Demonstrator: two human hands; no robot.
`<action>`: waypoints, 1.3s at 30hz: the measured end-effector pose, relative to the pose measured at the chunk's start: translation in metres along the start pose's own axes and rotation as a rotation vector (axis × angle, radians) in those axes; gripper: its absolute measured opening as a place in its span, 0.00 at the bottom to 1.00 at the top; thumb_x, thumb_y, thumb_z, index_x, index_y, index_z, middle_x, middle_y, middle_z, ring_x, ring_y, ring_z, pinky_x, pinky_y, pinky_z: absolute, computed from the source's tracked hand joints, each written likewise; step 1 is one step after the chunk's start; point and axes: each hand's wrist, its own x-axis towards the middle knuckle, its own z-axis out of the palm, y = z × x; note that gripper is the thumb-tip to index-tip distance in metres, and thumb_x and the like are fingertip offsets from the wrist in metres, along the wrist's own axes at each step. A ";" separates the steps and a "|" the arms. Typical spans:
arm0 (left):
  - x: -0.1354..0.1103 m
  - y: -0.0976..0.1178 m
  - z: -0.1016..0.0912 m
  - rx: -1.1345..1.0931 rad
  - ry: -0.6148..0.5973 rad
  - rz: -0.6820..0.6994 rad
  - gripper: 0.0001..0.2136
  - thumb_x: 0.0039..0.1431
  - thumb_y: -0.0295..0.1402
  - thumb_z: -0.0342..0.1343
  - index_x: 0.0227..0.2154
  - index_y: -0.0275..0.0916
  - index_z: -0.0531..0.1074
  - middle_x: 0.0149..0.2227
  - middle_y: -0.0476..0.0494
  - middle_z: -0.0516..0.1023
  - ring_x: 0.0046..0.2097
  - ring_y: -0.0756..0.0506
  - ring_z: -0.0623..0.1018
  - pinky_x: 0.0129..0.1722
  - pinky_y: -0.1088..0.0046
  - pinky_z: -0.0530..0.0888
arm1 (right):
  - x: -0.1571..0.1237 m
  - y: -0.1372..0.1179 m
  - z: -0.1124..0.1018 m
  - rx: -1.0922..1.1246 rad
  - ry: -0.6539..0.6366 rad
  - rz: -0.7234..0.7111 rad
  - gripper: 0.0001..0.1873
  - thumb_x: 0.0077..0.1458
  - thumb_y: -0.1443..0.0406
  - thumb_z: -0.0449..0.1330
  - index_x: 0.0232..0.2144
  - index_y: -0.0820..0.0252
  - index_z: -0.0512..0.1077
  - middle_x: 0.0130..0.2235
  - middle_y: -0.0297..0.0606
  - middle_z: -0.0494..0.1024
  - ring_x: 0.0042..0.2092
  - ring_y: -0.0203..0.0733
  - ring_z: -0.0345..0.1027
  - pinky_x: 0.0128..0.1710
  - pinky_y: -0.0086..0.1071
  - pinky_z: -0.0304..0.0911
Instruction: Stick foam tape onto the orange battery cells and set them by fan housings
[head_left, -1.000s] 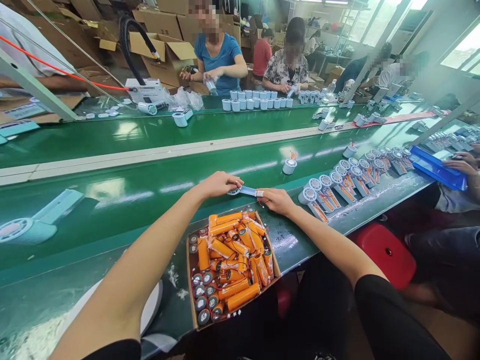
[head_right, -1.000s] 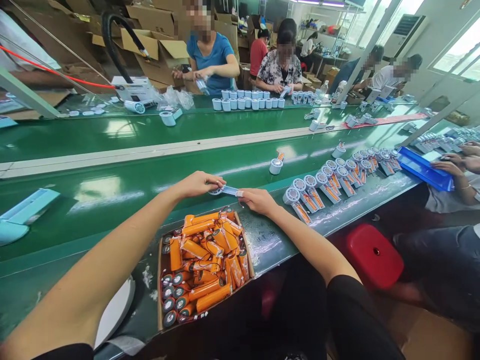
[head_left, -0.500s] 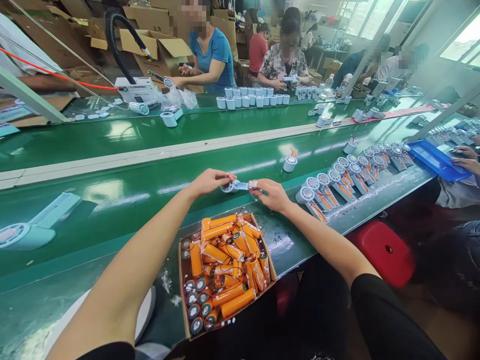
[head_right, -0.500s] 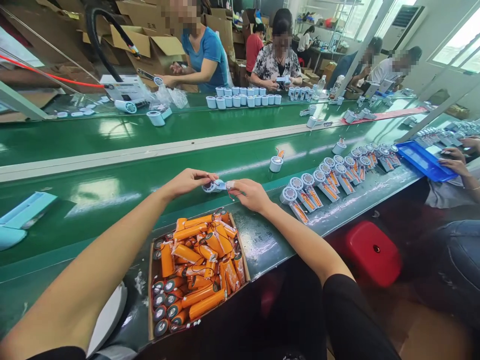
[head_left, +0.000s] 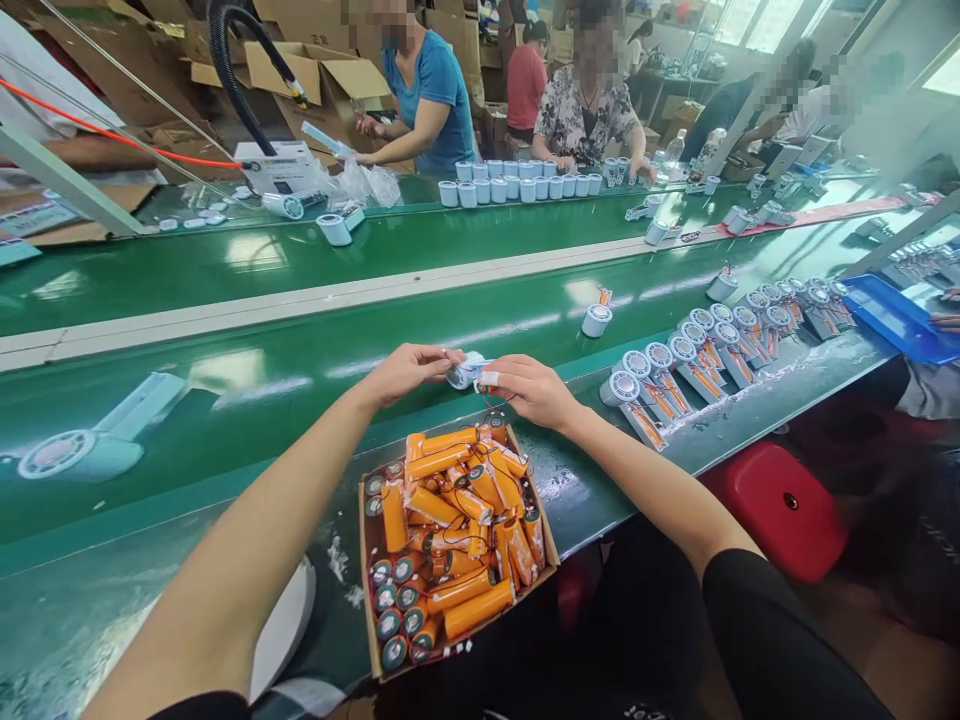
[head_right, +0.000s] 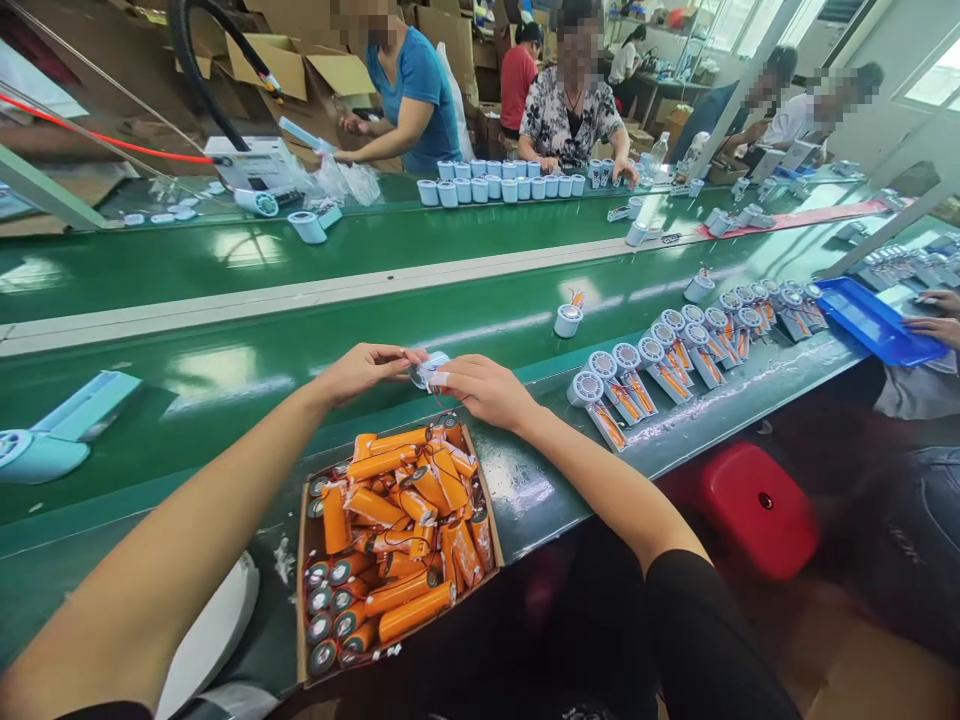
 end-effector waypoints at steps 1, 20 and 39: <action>-0.002 0.003 0.003 -0.026 0.009 -0.007 0.33 0.35 0.63 0.76 0.35 0.38 0.85 0.58 0.33 0.82 0.56 0.30 0.81 0.58 0.48 0.79 | 0.001 0.000 -0.001 -0.001 0.024 0.002 0.12 0.73 0.67 0.57 0.51 0.57 0.81 0.51 0.44 0.86 0.55 0.43 0.79 0.58 0.41 0.76; -0.198 0.084 0.108 -0.348 0.470 0.553 0.15 0.60 0.49 0.71 0.33 0.43 0.81 0.44 0.42 0.85 0.49 0.39 0.85 0.46 0.62 0.84 | 0.001 -0.205 -0.111 0.182 0.373 -0.137 0.22 0.67 0.72 0.64 0.61 0.60 0.74 0.44 0.46 0.87 0.48 0.45 0.84 0.47 0.40 0.83; -0.245 0.068 0.133 -0.358 0.392 0.297 0.14 0.65 0.45 0.65 0.36 0.39 0.72 0.39 0.41 0.85 0.40 0.42 0.85 0.37 0.69 0.82 | -0.010 -0.248 -0.120 0.256 0.285 0.133 0.16 0.66 0.65 0.68 0.55 0.61 0.77 0.40 0.42 0.87 0.39 0.42 0.84 0.41 0.34 0.83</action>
